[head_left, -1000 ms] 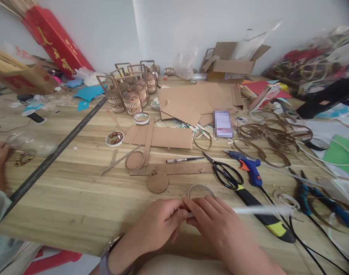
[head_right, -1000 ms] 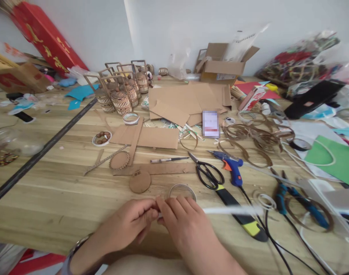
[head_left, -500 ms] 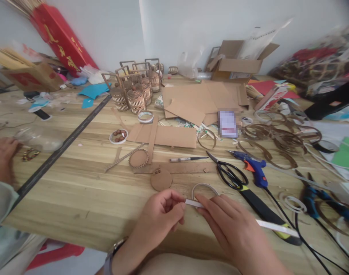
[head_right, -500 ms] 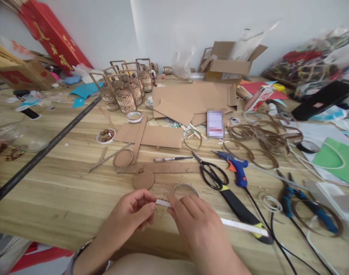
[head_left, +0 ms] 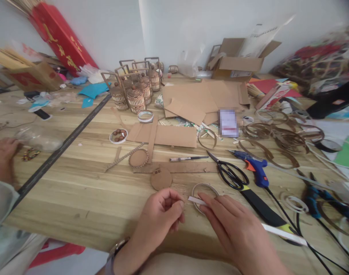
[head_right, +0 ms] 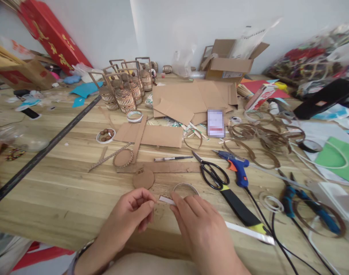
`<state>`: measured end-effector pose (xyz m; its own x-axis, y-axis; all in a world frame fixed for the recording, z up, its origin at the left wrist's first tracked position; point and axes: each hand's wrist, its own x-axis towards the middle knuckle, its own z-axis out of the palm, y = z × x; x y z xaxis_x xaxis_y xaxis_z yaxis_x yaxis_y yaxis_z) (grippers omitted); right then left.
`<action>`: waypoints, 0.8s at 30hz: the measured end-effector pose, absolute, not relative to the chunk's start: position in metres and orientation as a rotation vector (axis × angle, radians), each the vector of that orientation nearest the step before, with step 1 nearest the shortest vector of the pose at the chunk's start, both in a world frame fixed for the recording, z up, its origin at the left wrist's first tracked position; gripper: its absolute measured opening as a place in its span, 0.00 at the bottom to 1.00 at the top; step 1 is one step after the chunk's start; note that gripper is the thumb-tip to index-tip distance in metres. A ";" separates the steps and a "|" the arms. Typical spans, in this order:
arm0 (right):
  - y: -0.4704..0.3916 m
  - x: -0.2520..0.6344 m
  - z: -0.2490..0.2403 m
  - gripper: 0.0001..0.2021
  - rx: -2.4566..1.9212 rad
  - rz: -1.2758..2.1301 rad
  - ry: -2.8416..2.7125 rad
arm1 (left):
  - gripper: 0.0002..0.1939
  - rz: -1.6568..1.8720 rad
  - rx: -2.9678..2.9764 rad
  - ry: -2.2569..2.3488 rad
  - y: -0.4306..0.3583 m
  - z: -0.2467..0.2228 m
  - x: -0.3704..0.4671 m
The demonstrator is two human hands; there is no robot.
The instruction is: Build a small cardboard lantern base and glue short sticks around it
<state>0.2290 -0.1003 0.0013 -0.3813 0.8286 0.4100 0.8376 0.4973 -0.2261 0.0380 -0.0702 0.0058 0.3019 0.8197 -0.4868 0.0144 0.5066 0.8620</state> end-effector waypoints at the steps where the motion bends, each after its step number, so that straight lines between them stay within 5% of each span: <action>1: -0.100 0.228 0.002 0.13 -1.366 -0.033 -2.262 | 0.11 0.647 0.894 1.145 -0.070 0.005 0.038; 24: -0.094 0.219 0.009 0.09 -1.322 0.030 -2.188 | 0.08 0.691 0.852 1.185 -0.066 0.001 0.048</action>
